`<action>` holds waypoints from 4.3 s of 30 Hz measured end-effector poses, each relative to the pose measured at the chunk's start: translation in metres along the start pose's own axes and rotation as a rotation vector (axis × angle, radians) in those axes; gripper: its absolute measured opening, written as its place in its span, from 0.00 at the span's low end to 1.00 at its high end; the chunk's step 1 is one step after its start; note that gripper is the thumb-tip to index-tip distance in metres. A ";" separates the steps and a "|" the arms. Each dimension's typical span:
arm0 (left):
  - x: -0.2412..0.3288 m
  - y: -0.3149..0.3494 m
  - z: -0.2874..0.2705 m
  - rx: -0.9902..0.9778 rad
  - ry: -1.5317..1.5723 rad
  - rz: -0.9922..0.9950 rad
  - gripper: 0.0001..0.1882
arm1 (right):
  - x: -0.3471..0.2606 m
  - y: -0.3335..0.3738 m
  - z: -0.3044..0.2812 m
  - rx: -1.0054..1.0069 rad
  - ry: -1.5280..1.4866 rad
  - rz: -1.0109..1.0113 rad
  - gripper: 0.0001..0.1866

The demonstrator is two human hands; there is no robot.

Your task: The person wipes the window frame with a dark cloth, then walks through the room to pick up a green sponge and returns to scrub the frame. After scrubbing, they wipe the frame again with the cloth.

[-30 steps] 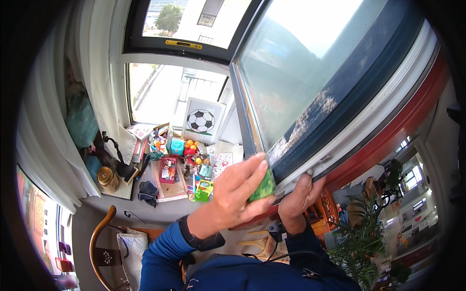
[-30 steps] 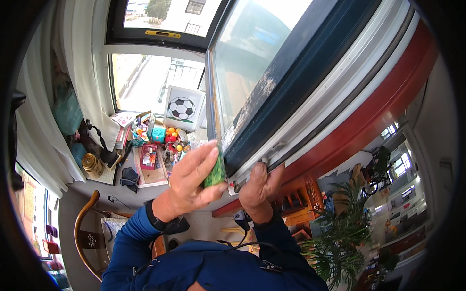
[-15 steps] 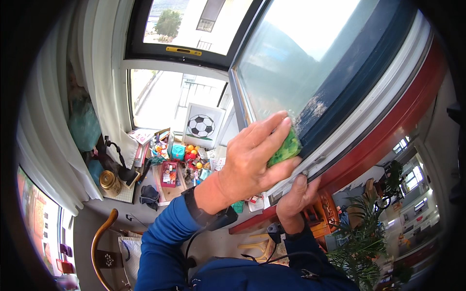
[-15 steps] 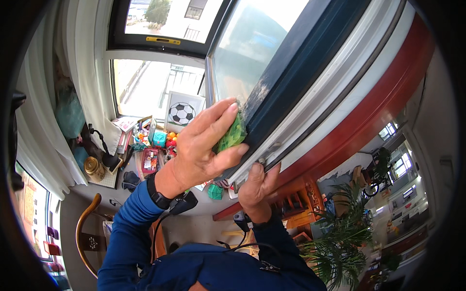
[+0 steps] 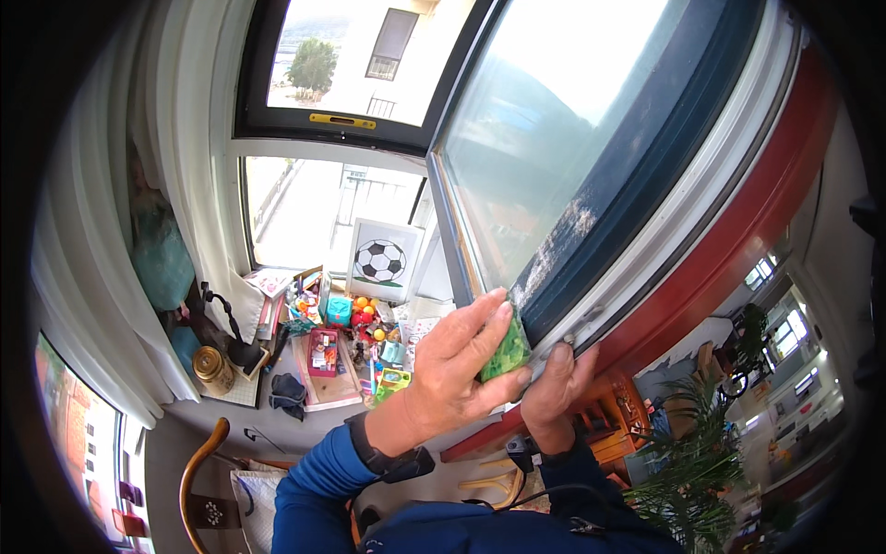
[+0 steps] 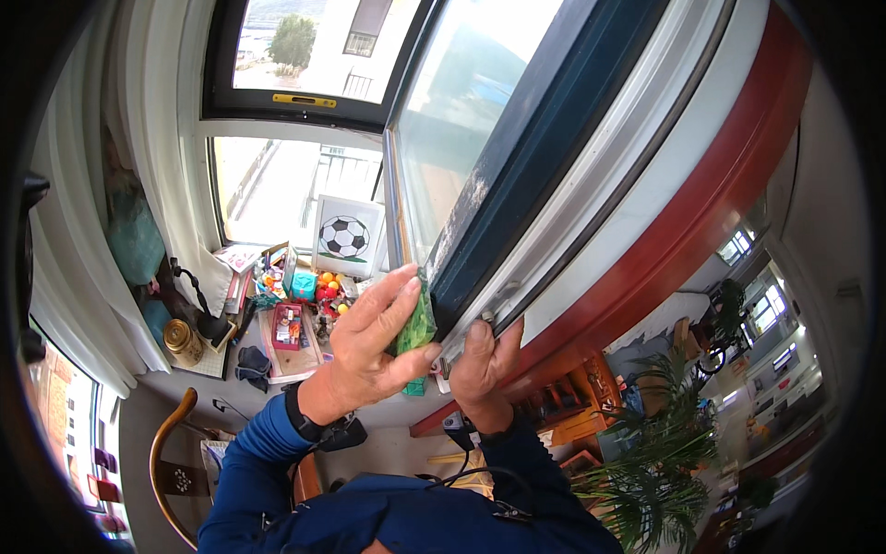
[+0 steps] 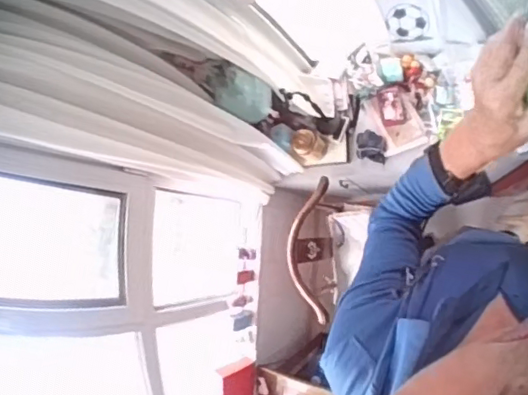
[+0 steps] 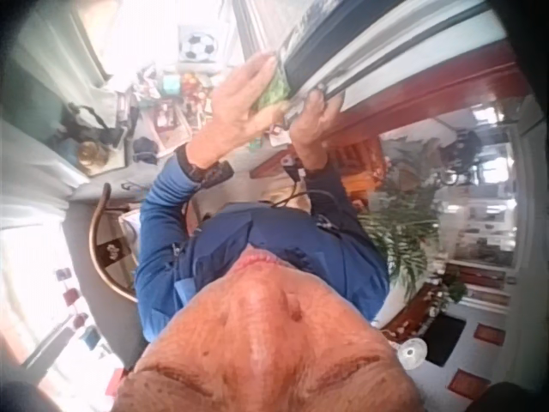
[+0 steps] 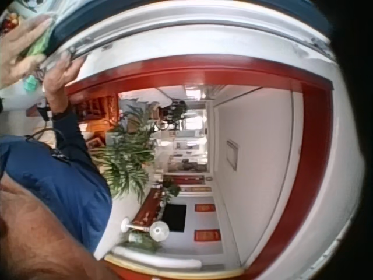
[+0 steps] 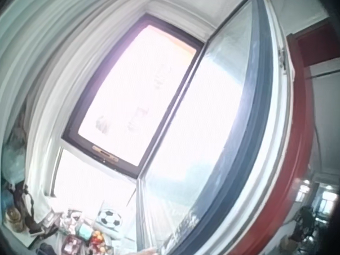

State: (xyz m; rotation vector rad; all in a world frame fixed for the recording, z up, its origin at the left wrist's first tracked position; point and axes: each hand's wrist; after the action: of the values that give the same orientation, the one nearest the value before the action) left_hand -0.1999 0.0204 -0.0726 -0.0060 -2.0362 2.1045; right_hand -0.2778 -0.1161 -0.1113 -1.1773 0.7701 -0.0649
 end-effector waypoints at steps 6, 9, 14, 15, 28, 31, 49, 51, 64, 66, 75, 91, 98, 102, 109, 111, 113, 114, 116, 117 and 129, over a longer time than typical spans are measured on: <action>-0.003 0.005 0.003 -0.074 -0.036 -0.109 0.36 | -0.003 0.000 -0.002 -0.028 0.005 0.003 0.31; -0.003 0.004 0.002 -0.033 0.015 -0.077 0.37 | -0.005 -0.001 -0.002 -0.056 0.002 0.026 0.31; -0.001 -0.001 0.001 -0.090 -0.044 -0.052 0.36 | -0.005 -0.001 -0.004 -0.069 0.053 0.008 0.30; -0.002 -0.004 0.003 -0.049 -0.004 -0.048 0.36 | -0.005 -0.001 -0.004 -0.013 0.201 -0.023 0.29; -0.001 -0.047 0.011 0.057 0.069 -0.021 0.32 | 0.002 0.000 -0.007 -0.080 0.022 0.008 0.32; -0.001 -0.043 0.014 -0.004 0.042 -0.139 0.33 | 0.001 0.000 -0.005 -0.026 0.079 -0.015 0.30; -0.012 -0.059 0.029 0.194 0.013 0.064 0.35 | 0.027 0.011 -0.039 0.137 0.151 0.012 0.29; 0.000 -0.035 0.017 0.178 -0.006 0.007 0.35 | 0.026 0.009 -0.037 0.083 0.662 -0.170 0.27; 0.004 0.025 -0.003 0.072 -0.020 -0.042 0.35 | 0.009 0.007 -0.019 0.053 0.165 0.052 0.34; 0.008 0.033 -0.007 0.051 -0.013 -0.047 0.35 | 0.002 0.003 -0.007 0.060 0.110 0.075 0.35; -0.005 0.049 -0.007 -0.018 0.012 -0.103 0.36 | -0.005 0.000 -0.001 0.016 0.082 0.076 0.37; -0.013 0.042 -0.007 -0.023 -0.003 -0.084 0.37 | -0.006 0.000 0.005 0.064 0.088 0.069 0.35; -0.013 0.027 -0.005 -0.081 -0.011 -0.094 0.36 | -0.007 -0.001 0.005 0.023 0.119 -0.015 0.36; -0.008 0.019 -0.008 0.072 0.036 -0.005 0.36 | -0.011 -0.001 0.005 0.029 0.117 0.092 0.37; -0.014 0.008 -0.007 -0.001 0.004 0.000 0.36 | -0.007 0.000 0.001 -0.015 0.125 0.026 0.36; -0.013 0.014 -0.007 0.065 0.005 0.058 0.36 | -0.006 0.001 0.001 0.010 0.084 0.066 0.36; -0.015 0.009 -0.004 -0.015 -0.012 -0.016 0.36 | -0.005 0.001 0.001 0.031 0.065 0.050 0.36; -0.013 0.009 -0.005 0.031 -0.001 -0.006 0.35 | -0.005 0.002 0.001 0.013 0.049 0.044 0.36; -0.018 0.005 -0.001 0.007 0.028 0.002 0.35 | -0.006 0.003 0.001 0.050 0.111 0.065 0.36; -0.019 0.006 -0.001 0.020 0.036 0.013 0.35 | -0.006 0.002 0.001 0.047 0.093 0.051 0.36; -0.040 0.063 -0.022 -0.190 0.237 -0.237 0.34 | -0.010 0.000 0.012 0.076 0.124 0.075 0.42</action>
State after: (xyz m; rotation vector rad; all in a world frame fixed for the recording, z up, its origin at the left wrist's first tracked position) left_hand -0.1668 0.0346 -0.1415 -0.0400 -1.9771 1.6799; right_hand -0.2785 -0.1024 -0.1041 -1.0783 0.9125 -0.1048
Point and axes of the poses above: each hand's wrist, its own y-axis away from the middle knuckle, its own z-axis out of the palm, x = y × z, and after that the axes turned 2 degrees about -y, right-handed
